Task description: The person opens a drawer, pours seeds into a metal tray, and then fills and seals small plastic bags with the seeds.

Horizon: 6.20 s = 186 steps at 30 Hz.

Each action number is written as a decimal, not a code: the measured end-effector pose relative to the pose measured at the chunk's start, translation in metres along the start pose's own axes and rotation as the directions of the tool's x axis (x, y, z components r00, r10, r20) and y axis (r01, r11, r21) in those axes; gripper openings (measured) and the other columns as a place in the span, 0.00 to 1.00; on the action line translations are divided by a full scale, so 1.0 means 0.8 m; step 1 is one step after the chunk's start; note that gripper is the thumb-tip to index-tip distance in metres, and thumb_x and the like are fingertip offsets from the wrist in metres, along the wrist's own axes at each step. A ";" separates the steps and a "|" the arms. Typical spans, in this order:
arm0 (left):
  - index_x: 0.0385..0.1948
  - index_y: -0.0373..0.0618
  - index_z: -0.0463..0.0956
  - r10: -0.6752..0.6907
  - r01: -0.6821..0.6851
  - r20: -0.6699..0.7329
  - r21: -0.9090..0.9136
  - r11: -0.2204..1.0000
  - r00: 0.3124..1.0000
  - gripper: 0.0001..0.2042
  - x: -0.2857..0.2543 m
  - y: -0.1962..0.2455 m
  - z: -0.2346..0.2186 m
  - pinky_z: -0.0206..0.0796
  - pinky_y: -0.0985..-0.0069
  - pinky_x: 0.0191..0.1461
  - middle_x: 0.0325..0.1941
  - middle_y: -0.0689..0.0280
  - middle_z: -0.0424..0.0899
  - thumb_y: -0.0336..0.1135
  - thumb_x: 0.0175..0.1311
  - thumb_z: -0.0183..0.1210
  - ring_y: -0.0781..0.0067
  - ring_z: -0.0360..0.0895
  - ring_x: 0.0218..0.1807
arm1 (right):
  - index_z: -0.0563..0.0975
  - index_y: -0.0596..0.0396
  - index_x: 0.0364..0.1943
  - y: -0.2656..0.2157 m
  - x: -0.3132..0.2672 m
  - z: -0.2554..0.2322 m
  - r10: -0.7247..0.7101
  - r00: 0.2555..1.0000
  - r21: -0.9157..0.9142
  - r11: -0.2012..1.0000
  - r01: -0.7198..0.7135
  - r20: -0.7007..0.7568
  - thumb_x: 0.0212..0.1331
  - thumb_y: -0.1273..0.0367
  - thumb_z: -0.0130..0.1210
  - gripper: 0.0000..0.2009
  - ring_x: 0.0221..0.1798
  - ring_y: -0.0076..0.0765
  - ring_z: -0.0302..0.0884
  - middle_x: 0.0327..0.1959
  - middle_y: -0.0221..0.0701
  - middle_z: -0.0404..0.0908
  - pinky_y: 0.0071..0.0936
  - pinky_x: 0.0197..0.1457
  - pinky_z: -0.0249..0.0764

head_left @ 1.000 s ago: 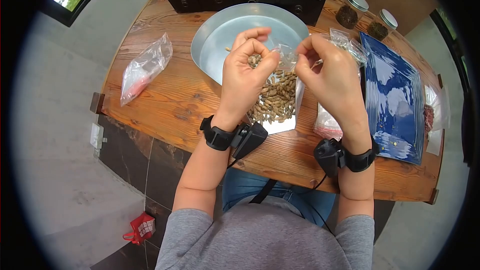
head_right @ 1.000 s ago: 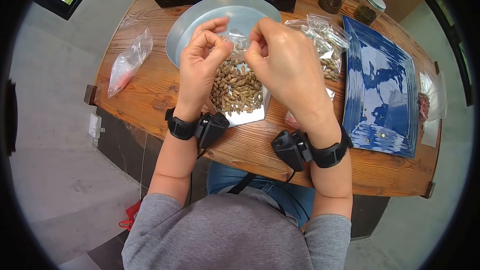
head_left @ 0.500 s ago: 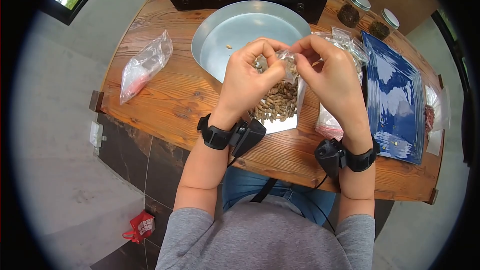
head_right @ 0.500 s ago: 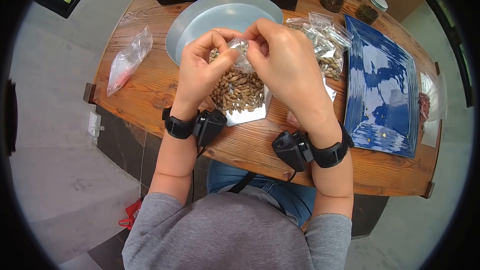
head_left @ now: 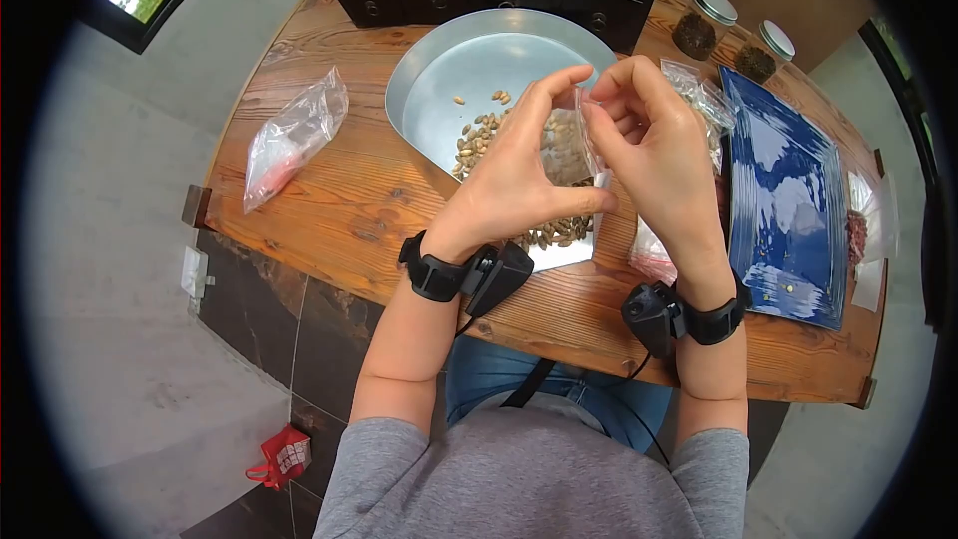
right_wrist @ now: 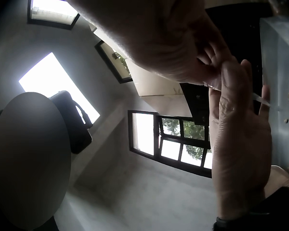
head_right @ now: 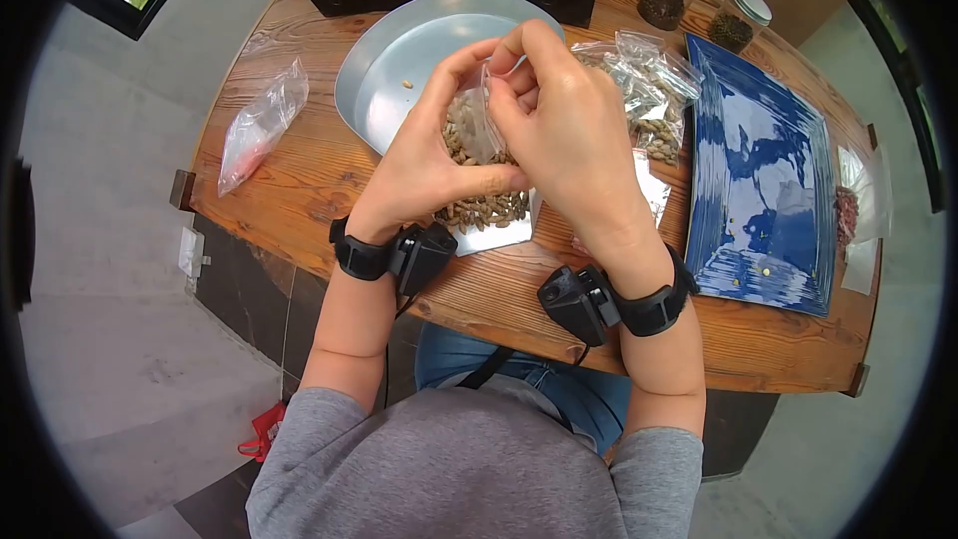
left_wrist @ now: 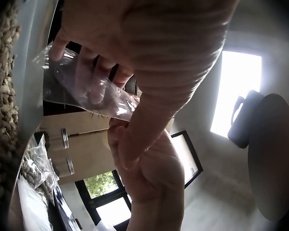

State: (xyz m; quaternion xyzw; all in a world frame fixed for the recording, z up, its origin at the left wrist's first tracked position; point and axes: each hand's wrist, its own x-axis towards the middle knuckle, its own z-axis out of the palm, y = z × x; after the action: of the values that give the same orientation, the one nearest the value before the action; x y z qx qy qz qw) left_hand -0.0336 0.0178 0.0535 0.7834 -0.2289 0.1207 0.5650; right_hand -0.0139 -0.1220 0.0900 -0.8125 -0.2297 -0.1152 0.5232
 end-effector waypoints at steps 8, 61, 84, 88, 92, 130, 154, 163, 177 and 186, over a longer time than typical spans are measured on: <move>0.43 0.40 0.67 -0.066 0.059 -0.075 -0.097 0.994 0.995 0.21 0.000 0.000 -0.001 0.64 0.76 0.48 0.39 0.62 0.75 0.32 0.46 0.63 0.71 0.72 0.44 | 0.72 0.60 0.28 -0.002 0.001 -0.001 -0.028 0.999 0.024 0.999 0.027 0.022 0.48 0.77 0.51 0.03 0.24 0.30 0.78 0.20 0.34 0.77 0.22 0.28 0.73; 0.42 0.41 0.71 -0.233 -0.076 -0.550 -0.481 0.873 0.802 0.15 0.008 -0.030 -0.041 0.62 0.87 0.41 0.29 0.72 0.72 0.26 0.51 0.61 0.86 0.68 0.34 | 0.75 0.61 0.32 0.060 0.030 0.059 0.032 0.769 -0.332 0.913 0.237 0.638 0.44 0.76 0.56 0.09 0.35 0.41 0.75 0.31 0.39 0.76 0.32 0.40 0.71; 0.39 0.44 0.73 -0.181 0.047 -0.459 -0.287 0.957 0.870 0.15 0.008 -0.038 -0.028 0.63 0.88 0.33 0.27 0.74 0.72 0.28 0.48 0.64 0.87 0.67 0.29 | 0.77 0.60 0.29 0.064 0.027 0.055 -0.056 0.851 -0.253 0.943 0.217 0.523 0.44 0.74 0.56 0.07 0.34 0.46 0.75 0.30 0.41 0.77 0.34 0.39 0.71; 0.34 0.43 0.75 -0.225 0.128 -0.400 -0.257 0.958 0.888 0.10 0.005 -0.039 -0.028 0.63 0.87 0.33 0.25 0.73 0.73 0.27 0.49 0.63 0.86 0.68 0.29 | 0.77 0.63 0.29 0.054 0.038 0.034 0.028 0.880 -0.189 0.979 0.071 0.474 0.44 0.74 0.54 0.07 0.31 0.45 0.76 0.27 0.43 0.78 0.33 0.37 0.71; 0.32 0.42 0.75 -0.310 0.239 -0.297 -0.252 0.938 0.903 0.09 0.004 -0.038 -0.029 0.64 0.86 0.36 0.26 0.73 0.74 0.27 0.48 0.63 0.86 0.70 0.31 | 0.77 0.63 0.32 0.033 0.056 0.007 0.117 0.896 -0.140 0.988 -0.062 0.429 0.47 0.72 0.54 0.09 0.26 0.31 0.74 0.24 0.40 0.77 0.26 0.32 0.70; 0.46 0.41 0.66 -0.187 -0.092 -0.477 -0.503 0.859 0.859 0.19 0.011 -0.028 -0.032 0.62 0.80 0.46 0.34 0.69 0.72 0.32 0.53 0.61 0.82 0.69 0.36 | 0.75 0.55 0.43 0.045 0.039 0.039 0.025 0.837 -0.242 0.962 0.128 0.546 0.40 0.73 0.61 0.20 0.48 0.38 0.71 0.45 0.38 0.74 0.31 0.50 0.70; 0.33 0.42 0.75 -0.436 0.389 -0.120 -0.286 0.876 0.892 0.11 0.005 -0.037 -0.030 0.64 0.85 0.40 0.30 0.71 0.76 0.30 0.48 0.64 0.84 0.72 0.34 | 0.78 0.61 0.31 0.036 0.062 0.012 -0.053 0.953 -0.083 0.993 0.081 0.300 0.45 0.73 0.57 0.08 0.25 0.32 0.76 0.23 0.38 0.78 0.25 0.31 0.70; 0.34 0.39 0.75 -0.478 0.440 -0.034 -0.339 0.832 0.878 0.14 0.004 -0.034 -0.023 0.67 0.83 0.40 0.30 0.69 0.79 0.28 0.43 0.65 0.82 0.75 0.34 | 0.77 0.61 0.31 0.012 0.051 0.021 -0.171 0.892 0.124 0.984 0.130 0.419 0.45 0.73 0.55 0.08 0.29 0.27 0.74 0.24 0.34 0.78 0.22 0.35 0.71; 0.42 0.39 0.72 -0.408 0.354 -0.031 -0.443 0.824 0.912 0.18 0.005 -0.038 -0.020 0.67 0.79 0.49 0.41 0.65 0.77 0.26 0.47 0.63 0.77 0.74 0.44 | 0.77 0.61 0.35 0.017 0.053 0.020 -0.224 0.910 0.153 0.972 0.181 0.349 0.47 0.76 0.56 0.09 0.35 0.27 0.77 0.31 0.33 0.80 0.22 0.41 0.72; 0.42 0.41 0.70 -0.447 0.255 -0.205 -0.588 0.767 0.871 0.14 0.007 -0.035 -0.034 0.66 0.75 0.48 0.38 0.64 0.75 0.35 0.57 0.57 0.76 0.72 0.42 | 0.77 0.58 0.37 0.057 0.058 0.024 0.002 0.936 -0.162 0.985 0.059 0.351 0.41 0.71 0.60 0.15 0.34 0.43 0.77 0.32 0.44 0.78 0.31 0.40 0.72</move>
State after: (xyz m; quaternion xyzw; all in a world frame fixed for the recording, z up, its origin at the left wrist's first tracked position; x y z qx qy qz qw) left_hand -0.0132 0.0490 0.0420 0.5874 -0.0015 0.0720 0.8061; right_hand 0.0478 -0.1090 0.0650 -0.8582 -0.3201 0.0047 0.4011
